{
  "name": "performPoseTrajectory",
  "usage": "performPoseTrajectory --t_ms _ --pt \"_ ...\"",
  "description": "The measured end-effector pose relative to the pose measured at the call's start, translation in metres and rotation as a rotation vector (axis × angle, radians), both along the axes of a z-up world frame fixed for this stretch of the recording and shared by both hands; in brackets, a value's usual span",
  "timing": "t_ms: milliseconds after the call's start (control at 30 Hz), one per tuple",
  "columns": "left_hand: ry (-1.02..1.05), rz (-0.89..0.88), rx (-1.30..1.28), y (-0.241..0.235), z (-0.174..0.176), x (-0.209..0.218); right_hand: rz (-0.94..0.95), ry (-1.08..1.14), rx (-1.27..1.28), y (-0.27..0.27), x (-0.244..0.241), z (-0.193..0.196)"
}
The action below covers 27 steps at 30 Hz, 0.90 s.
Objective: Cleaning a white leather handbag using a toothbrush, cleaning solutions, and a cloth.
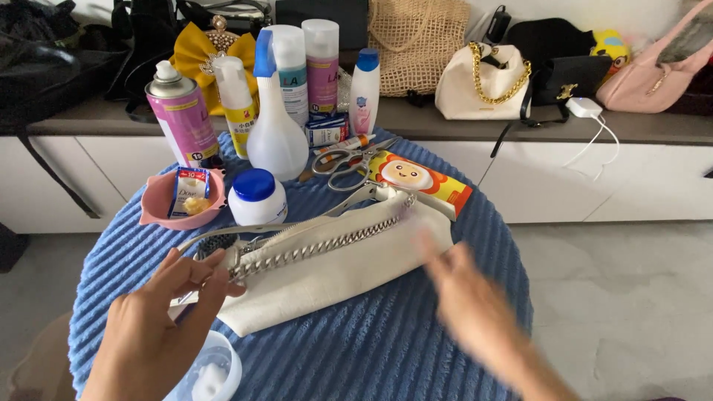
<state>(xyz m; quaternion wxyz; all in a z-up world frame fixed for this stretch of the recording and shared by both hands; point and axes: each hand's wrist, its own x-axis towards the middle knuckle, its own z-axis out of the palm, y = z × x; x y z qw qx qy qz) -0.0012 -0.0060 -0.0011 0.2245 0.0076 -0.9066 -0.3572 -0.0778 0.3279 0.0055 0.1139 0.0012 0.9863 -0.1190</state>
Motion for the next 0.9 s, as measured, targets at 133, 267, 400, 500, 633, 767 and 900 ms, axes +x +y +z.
performPoseTrajectory --t_ms 133,267,400,500,633,767,900 --pt "-0.021 0.034 -0.020 -0.002 -0.006 -0.001 0.040 0.159 0.065 0.001 0.001 -0.006" --pt "-0.073 0.089 0.031 0.002 0.003 0.003 0.348 -0.068 -0.126 -0.019 0.040 -0.015" --pt "0.071 -0.037 -0.030 0.006 0.001 0.004 0.046 0.025 0.095 0.005 -0.009 -0.006" --pt "0.065 0.019 -0.045 0.005 0.000 0.000 0.021 0.214 0.118 0.017 -0.017 -0.007" --pt "-0.089 0.077 0.023 0.002 0.001 -0.001 0.023 0.179 0.098 0.014 -0.022 -0.004" --pt "-0.081 0.007 -0.080 0.000 -0.003 -0.001 0.019 0.139 0.077 0.011 -0.023 -0.003" --pt "-0.041 0.006 -0.019 -0.001 -0.001 0.003 0.143 0.086 0.052 -0.028 0.032 0.017"
